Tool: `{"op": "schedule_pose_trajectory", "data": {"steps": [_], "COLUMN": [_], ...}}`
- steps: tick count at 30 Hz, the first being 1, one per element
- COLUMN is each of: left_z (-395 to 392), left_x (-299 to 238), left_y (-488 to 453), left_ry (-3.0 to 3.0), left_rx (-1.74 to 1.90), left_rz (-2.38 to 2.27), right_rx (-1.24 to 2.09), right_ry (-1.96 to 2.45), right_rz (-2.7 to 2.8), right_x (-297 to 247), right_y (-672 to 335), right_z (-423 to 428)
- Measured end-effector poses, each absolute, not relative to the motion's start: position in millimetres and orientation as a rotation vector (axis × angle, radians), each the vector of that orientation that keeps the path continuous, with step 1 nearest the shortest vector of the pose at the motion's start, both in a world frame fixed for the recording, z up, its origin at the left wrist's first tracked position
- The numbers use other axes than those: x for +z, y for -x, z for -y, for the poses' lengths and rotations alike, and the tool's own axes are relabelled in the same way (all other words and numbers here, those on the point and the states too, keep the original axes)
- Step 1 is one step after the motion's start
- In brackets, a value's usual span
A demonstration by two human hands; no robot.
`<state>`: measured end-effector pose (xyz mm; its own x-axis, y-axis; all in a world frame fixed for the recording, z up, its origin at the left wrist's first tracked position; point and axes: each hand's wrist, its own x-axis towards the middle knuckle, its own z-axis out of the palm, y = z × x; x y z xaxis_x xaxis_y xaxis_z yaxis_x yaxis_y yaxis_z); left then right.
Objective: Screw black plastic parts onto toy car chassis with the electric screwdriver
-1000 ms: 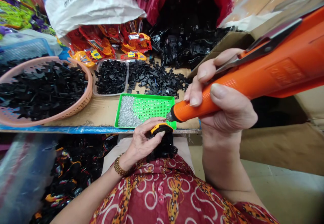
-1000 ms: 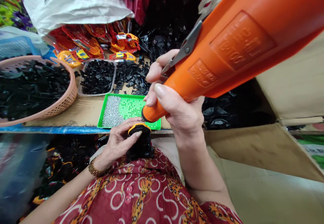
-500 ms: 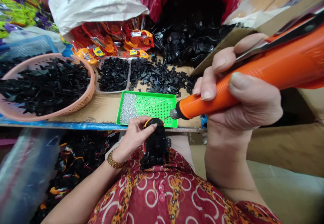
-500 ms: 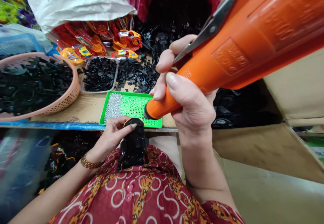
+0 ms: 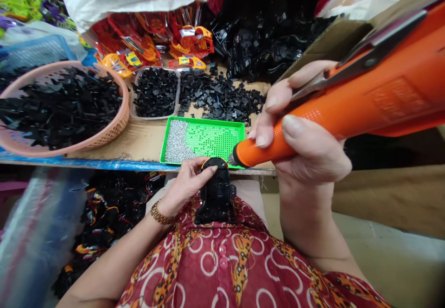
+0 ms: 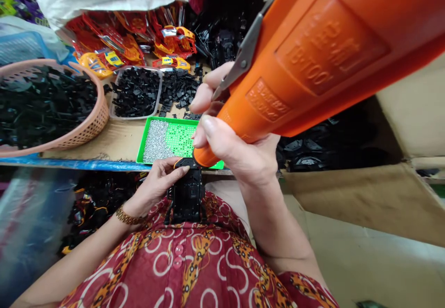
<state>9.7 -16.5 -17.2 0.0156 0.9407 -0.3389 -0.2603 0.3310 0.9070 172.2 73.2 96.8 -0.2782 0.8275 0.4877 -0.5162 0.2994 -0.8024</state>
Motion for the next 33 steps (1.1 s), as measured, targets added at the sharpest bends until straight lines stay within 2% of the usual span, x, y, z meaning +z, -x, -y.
{"op": "schedule_pose_trajectory", "data": {"steps": [11,33], "left_z": [11.8,8.8], "left_x": [-18.9,-26.9], "left_y": [-9.9,-11.4], "left_ry": [-0.761,-0.750], "left_rx": [1.012,1.041], "left_rz": [-1.339,-1.347], "right_rx": [1.288,1.209], "right_ry": [0.399,0.429], "right_rz": [1.368,1.416], "right_x": [82.4,54.1], "right_y": [-169.4,-166.1], "right_z": [-78.2,-82.8]}}
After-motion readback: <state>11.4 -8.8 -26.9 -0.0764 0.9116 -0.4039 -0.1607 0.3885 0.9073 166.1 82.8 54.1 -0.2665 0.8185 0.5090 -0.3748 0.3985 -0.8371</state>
